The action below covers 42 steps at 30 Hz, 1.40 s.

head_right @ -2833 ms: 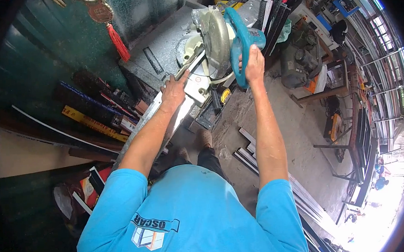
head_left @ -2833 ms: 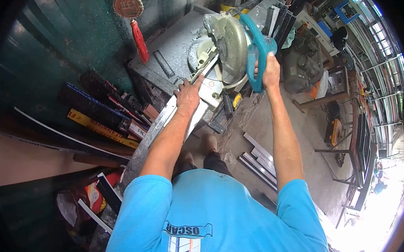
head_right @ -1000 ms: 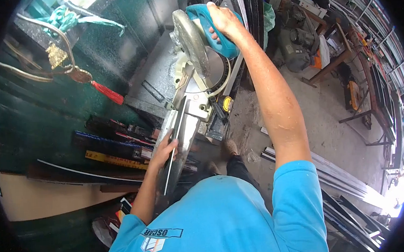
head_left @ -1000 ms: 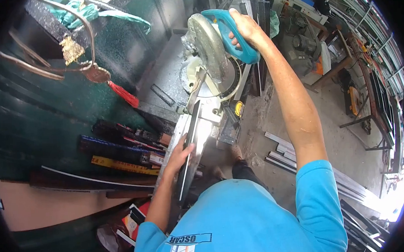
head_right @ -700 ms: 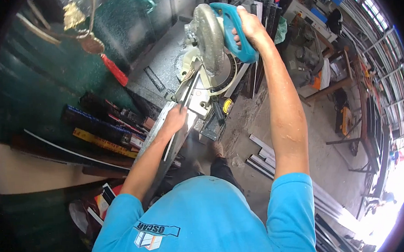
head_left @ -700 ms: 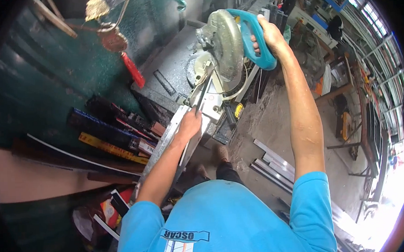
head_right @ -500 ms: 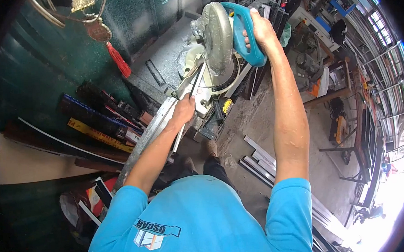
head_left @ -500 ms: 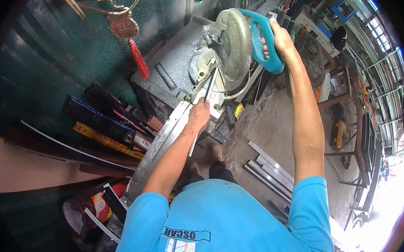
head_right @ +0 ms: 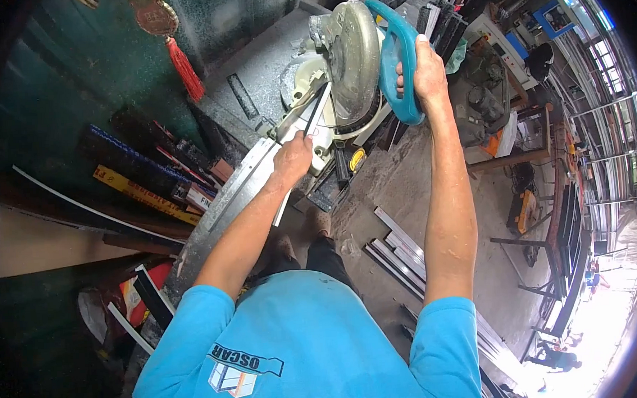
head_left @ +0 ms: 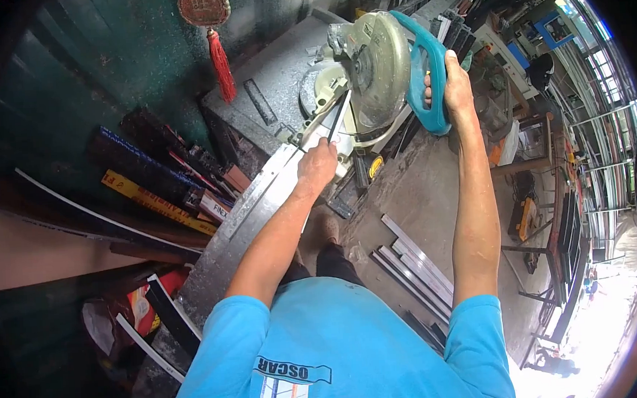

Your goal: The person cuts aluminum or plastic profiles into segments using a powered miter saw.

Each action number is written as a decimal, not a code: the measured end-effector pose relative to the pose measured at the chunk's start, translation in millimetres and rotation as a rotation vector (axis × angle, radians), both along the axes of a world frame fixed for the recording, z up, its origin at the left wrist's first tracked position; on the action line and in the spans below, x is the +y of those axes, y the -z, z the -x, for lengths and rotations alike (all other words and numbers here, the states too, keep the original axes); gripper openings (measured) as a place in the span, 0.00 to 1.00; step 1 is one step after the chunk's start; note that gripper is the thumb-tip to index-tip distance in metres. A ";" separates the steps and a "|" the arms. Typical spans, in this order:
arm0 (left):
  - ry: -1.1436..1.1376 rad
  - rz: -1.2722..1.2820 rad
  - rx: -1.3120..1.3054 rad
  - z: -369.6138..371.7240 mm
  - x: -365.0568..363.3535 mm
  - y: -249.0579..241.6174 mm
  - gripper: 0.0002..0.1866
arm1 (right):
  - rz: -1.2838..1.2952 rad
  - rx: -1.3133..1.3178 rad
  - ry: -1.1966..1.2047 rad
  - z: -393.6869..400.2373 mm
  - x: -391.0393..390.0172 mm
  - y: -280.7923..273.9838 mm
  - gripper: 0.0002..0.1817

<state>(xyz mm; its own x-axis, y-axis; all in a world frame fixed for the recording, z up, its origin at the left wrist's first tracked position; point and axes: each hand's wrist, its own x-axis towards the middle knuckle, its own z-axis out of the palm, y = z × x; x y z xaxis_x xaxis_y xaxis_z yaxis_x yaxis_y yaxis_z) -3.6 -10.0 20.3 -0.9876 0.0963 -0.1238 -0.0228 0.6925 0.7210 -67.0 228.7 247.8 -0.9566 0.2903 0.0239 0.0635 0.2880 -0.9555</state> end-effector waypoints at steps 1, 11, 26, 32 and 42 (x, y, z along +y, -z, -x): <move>-0.002 0.001 -0.002 0.9 0.3 -0.2 0.20 | 0.001 -0.002 -0.002 0.9 1.4 1.6 0.36; 0.027 0.047 -0.056 11.8 2.2 -3.7 0.20 | -0.010 0.015 -0.007 1.1 3.4 7.6 0.37; 0.028 0.020 -0.042 10.5 2.4 -1.2 0.19 | -0.044 0.051 0.015 -5.3 -0.6 12.5 0.38; 0.033 0.024 -0.016 10.4 2.3 0.6 0.19 | -0.032 0.038 0.015 -10.7 -0.2 19.4 0.36; 0.027 0.006 0.006 9.9 2.2 3.5 0.18 | -0.069 0.073 0.035 -17.1 -6.8 21.7 0.35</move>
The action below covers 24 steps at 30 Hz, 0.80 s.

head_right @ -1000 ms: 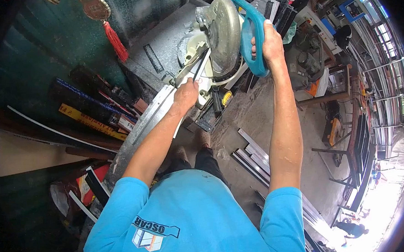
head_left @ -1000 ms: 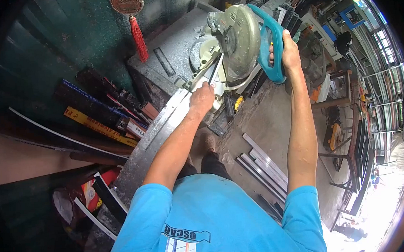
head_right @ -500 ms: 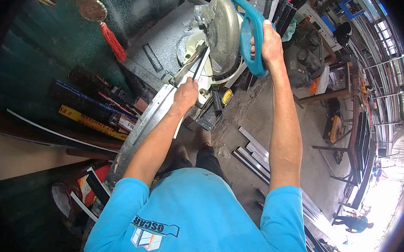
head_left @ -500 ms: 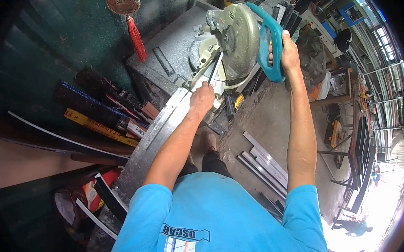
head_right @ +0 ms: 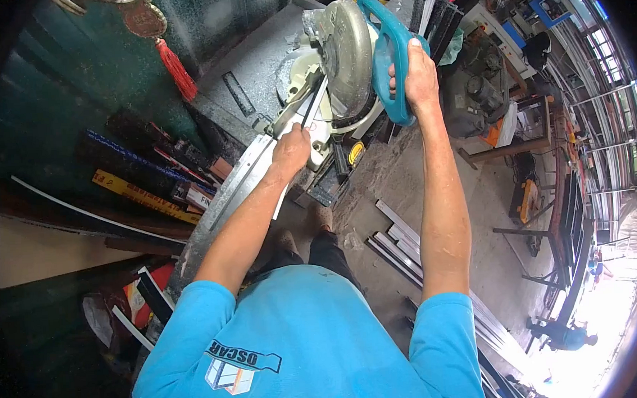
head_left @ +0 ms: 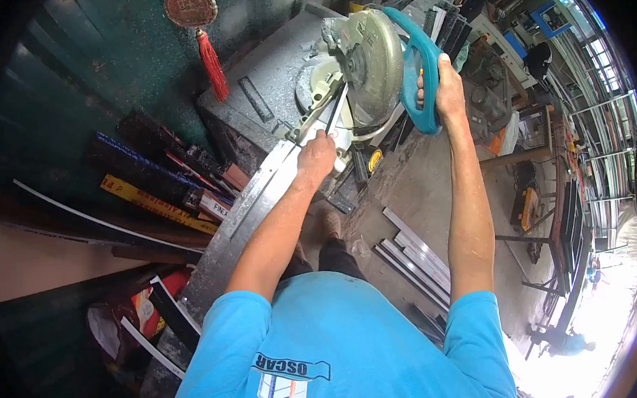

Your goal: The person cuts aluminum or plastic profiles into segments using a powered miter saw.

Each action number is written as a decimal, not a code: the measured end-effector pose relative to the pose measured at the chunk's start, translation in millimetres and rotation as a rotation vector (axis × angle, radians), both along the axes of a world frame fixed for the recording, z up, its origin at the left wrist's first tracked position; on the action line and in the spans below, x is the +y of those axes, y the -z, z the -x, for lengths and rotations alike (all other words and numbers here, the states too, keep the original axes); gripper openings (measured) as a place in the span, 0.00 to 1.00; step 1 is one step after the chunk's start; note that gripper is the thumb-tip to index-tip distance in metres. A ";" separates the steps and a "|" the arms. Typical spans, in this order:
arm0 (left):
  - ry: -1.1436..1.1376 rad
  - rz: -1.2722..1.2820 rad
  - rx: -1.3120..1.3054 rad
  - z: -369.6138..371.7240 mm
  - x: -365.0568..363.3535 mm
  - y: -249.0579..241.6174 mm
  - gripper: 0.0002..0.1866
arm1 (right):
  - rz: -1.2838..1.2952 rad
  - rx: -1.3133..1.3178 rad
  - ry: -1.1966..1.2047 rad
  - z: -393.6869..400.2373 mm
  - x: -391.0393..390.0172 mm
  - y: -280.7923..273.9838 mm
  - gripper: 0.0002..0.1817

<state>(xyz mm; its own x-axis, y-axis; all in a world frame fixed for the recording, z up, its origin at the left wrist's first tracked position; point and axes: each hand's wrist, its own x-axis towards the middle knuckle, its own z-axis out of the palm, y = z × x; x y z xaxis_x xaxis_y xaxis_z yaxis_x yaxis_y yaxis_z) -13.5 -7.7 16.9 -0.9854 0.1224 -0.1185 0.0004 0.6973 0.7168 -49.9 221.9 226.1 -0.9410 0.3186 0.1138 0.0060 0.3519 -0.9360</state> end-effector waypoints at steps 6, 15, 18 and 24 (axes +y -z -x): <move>0.007 -0.011 -0.054 0.1 -0.8 -4.0 0.21 | 0.000 0.014 -0.014 -1.2 2.0 5.9 0.35; 0.002 0.016 -0.033 1.7 0.2 -2.5 0.19 | 0.032 0.061 -0.022 -3.2 6.8 25.6 0.35; -0.003 0.021 -0.028 0.8 0.2 -2.6 0.19 | 0.034 0.067 -0.024 -5.3 6.3 28.7 0.35; -0.018 0.014 -0.017 1.4 1.6 1.3 0.19 | 0.024 0.080 -0.007 -9.3 4.1 35.3 0.34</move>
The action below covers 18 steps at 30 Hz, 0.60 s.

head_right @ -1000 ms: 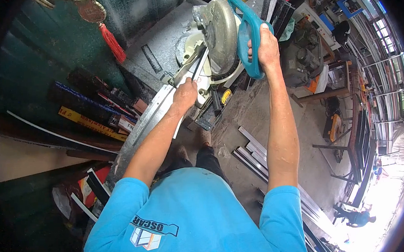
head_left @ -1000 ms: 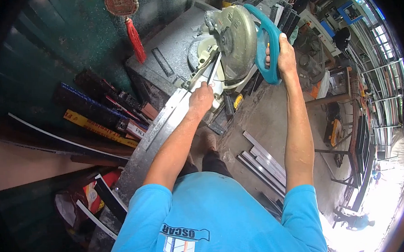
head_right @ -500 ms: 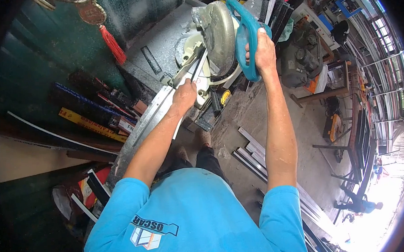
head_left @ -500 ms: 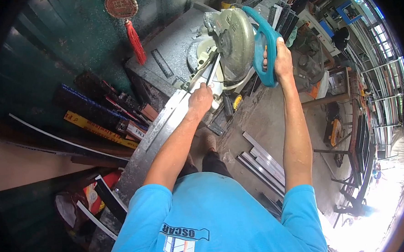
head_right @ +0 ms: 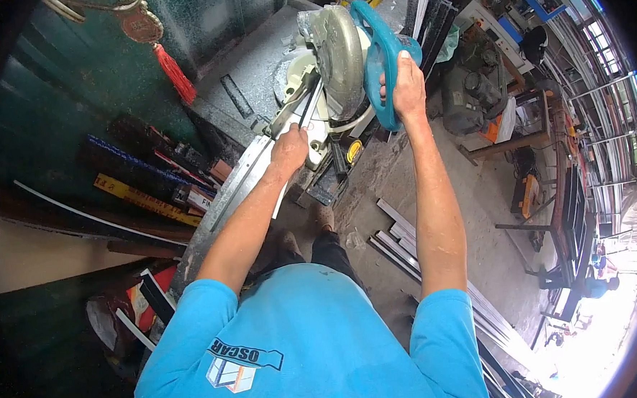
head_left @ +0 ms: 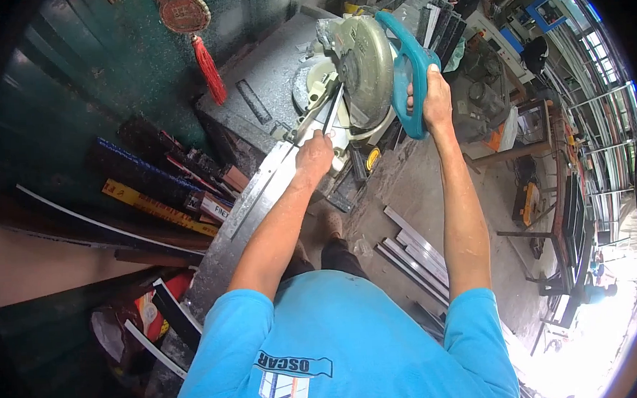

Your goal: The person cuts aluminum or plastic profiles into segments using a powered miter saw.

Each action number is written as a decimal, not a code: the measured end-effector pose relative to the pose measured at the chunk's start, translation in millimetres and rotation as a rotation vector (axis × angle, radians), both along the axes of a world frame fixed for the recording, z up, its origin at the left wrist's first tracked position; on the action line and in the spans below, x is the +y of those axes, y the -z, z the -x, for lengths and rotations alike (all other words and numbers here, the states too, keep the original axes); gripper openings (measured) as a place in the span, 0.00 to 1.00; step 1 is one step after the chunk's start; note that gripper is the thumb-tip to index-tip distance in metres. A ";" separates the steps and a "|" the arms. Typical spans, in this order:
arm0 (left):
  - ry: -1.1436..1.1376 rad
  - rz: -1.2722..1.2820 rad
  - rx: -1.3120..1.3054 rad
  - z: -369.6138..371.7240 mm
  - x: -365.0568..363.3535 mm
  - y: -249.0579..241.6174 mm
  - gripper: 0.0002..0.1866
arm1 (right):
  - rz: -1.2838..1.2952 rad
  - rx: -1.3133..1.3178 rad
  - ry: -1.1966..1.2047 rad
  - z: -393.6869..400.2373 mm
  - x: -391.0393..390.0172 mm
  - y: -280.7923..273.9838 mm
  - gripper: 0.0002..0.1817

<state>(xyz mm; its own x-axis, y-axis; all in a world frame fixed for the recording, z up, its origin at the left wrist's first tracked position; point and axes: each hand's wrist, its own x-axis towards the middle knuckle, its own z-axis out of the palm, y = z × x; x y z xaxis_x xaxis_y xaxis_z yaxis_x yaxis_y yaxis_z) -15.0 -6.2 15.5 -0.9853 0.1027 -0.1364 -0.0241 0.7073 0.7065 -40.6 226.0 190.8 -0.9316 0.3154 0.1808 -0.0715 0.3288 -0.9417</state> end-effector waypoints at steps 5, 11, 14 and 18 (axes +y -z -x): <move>0.003 0.002 0.024 -0.7 -0.3 0.7 0.19 | -0.003 0.017 -0.014 -1.9 2.5 8.8 0.33; 0.009 0.005 0.014 0.8 -0.3 1.7 0.19 | -0.016 0.025 0.004 -6.8 -1.0 13.8 0.33; 0.019 0.005 0.015 0.8 -1.0 3.8 0.19 | -0.015 0.034 0.003 -7.3 0.3 17.5 0.33; 0.020 0.007 0.025 0.0 -1.1 2.4 0.19 | -0.003 0.024 -0.013 -6.7 3.7 22.6 0.33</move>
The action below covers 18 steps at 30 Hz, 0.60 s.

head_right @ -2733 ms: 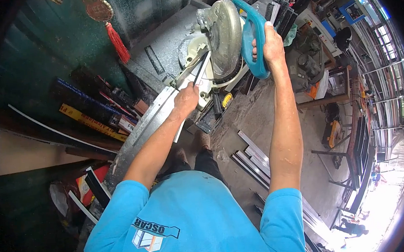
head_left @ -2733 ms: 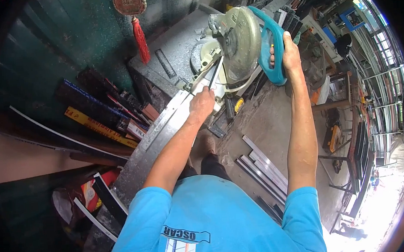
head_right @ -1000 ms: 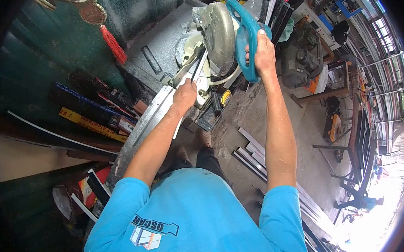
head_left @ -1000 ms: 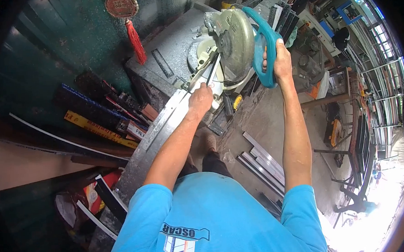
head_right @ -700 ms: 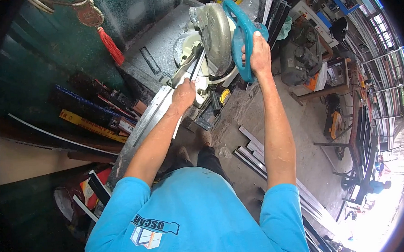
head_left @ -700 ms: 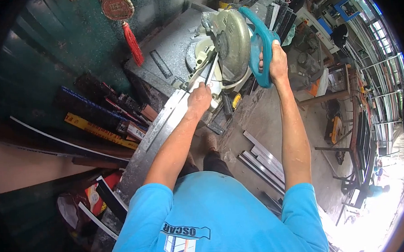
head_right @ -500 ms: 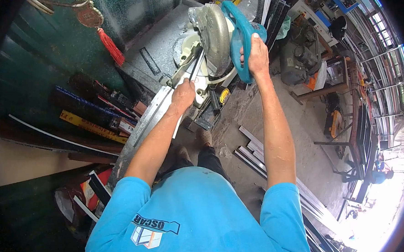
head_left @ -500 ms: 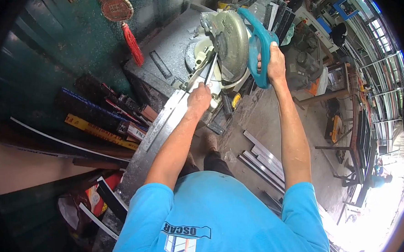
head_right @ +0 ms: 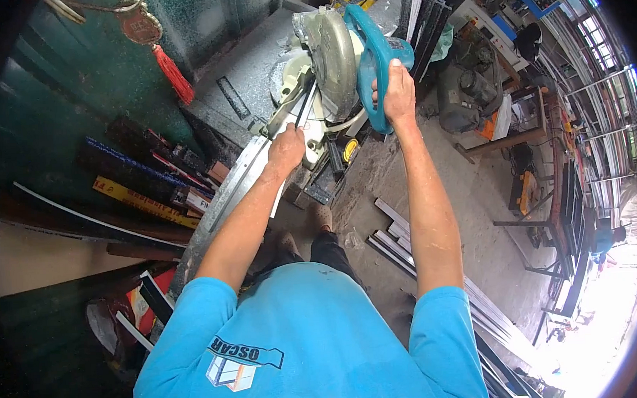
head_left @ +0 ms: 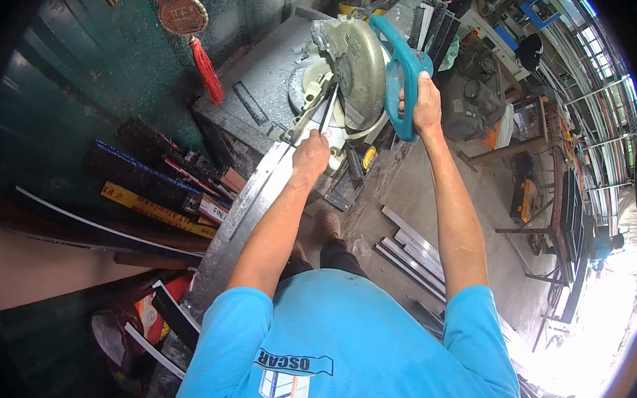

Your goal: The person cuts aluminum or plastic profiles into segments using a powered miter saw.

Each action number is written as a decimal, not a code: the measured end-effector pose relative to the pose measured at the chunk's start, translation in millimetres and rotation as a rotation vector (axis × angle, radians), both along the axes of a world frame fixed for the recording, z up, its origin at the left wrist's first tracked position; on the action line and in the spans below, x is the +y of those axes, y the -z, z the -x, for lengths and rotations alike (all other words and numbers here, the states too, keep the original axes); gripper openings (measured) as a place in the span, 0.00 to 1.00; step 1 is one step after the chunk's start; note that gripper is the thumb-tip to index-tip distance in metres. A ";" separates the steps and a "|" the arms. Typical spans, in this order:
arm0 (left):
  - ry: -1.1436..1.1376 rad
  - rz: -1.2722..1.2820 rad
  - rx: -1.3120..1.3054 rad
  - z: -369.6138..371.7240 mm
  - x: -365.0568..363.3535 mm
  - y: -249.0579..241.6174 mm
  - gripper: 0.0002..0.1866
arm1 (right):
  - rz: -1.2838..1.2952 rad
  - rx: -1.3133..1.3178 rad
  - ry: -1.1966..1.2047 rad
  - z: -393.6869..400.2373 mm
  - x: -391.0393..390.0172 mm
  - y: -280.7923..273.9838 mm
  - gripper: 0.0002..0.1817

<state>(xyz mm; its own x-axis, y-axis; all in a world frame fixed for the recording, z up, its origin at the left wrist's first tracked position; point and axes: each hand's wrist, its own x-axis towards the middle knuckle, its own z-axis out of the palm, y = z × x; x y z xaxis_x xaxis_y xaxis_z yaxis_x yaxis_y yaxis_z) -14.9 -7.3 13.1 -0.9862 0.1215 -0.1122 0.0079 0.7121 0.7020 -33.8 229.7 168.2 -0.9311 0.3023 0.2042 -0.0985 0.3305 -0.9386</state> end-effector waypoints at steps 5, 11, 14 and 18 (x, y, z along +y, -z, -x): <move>-0.001 0.016 -0.002 -0.3 0.3 -3.7 0.20 | 0.011 0.018 0.001 -2.1 -1.1 7.0 0.32; 0.002 -0.004 -0.017 -0.1 0.1 -4.2 0.21 | 0.019 0.069 0.007 -4.1 0.2 28.3 0.31; 0.001 -0.034 -0.010 -0.8 -1.6 -3.0 0.23 | 0.016 0.074 0.016 -2.8 0.1 25.9 0.31; 0.030 -0.107 -0.028 -18.8 -21.2 3.0 0.25 | -0.009 -0.040 0.014 6.9 -4.3 -20.2 0.35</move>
